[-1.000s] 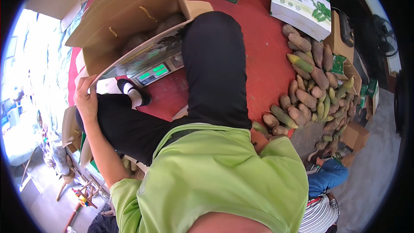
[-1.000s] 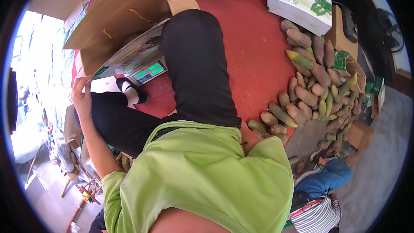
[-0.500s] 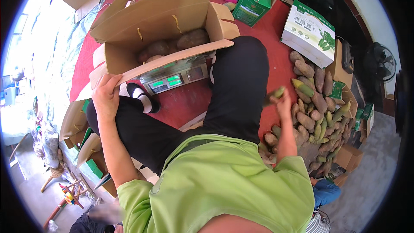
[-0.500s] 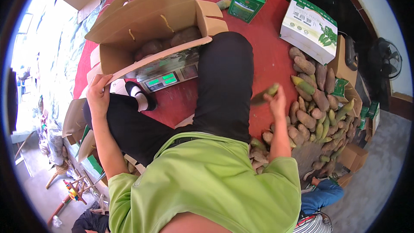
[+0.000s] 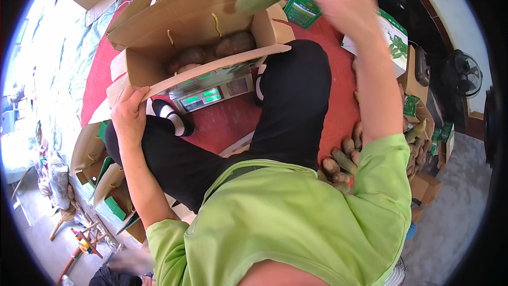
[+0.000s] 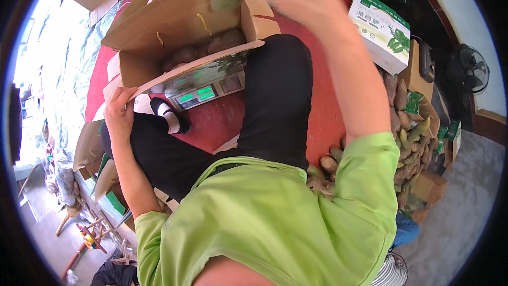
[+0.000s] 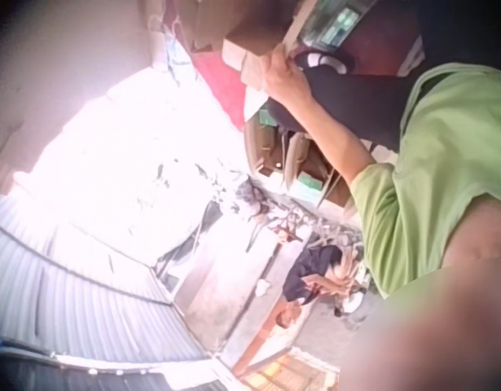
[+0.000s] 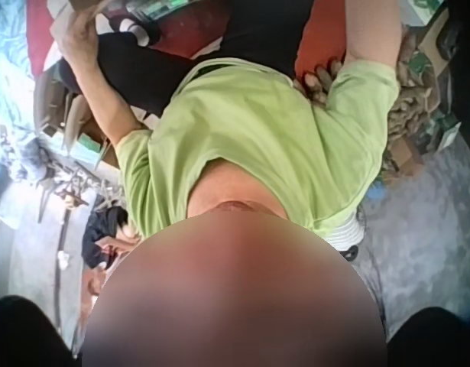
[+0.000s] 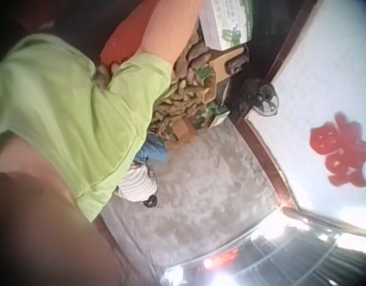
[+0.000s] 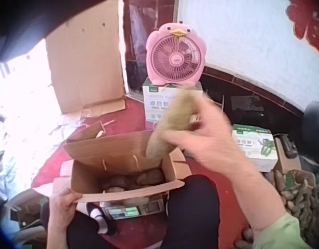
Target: Sorting and weighing green radishes into packaging boxes.
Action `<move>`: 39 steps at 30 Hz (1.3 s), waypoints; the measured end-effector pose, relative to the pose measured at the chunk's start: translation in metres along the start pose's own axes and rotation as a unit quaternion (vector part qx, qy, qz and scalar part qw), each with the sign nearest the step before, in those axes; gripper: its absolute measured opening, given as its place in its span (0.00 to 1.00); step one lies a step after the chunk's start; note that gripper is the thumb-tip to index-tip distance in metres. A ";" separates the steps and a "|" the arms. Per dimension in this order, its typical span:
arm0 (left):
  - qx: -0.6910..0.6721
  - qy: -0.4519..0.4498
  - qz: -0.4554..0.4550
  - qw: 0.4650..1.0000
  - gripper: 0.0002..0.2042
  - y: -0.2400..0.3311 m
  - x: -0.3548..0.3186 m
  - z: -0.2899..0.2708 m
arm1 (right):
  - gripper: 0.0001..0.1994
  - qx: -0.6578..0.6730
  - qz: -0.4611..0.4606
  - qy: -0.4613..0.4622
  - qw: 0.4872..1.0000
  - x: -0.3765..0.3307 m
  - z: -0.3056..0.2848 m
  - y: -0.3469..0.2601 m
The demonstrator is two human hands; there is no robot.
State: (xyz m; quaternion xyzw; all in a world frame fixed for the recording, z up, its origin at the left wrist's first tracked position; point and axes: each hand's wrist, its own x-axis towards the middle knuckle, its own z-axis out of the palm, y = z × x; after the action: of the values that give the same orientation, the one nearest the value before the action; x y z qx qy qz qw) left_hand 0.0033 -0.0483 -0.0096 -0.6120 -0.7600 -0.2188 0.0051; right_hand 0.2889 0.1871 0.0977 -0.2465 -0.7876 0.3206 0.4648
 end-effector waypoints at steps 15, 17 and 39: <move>-0.022 -0.024 -0.036 0.999 0.11 -0.007 0.000 -0.001 | 0.26 -0.221 0.056 -0.325 0.918 -0.009 0.107 0.076; -0.027 -0.030 -0.038 0.998 0.11 -0.003 0.000 0.000 | 0.19 -0.289 0.007 -0.240 0.927 -0.016 0.076 0.085; -0.495 -0.273 0.441 0.697 0.24 0.354 0.004 0.145 | 0.11 -0.655 0.186 -0.329 0.654 -0.223 -0.062 0.176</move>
State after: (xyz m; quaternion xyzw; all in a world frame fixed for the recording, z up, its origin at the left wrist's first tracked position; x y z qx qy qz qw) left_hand 0.3695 0.0596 -0.0238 -0.8243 -0.1529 -0.3592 -0.4100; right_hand 0.4592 0.1698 -0.1368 -0.5068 -0.8323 -0.1390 -0.1763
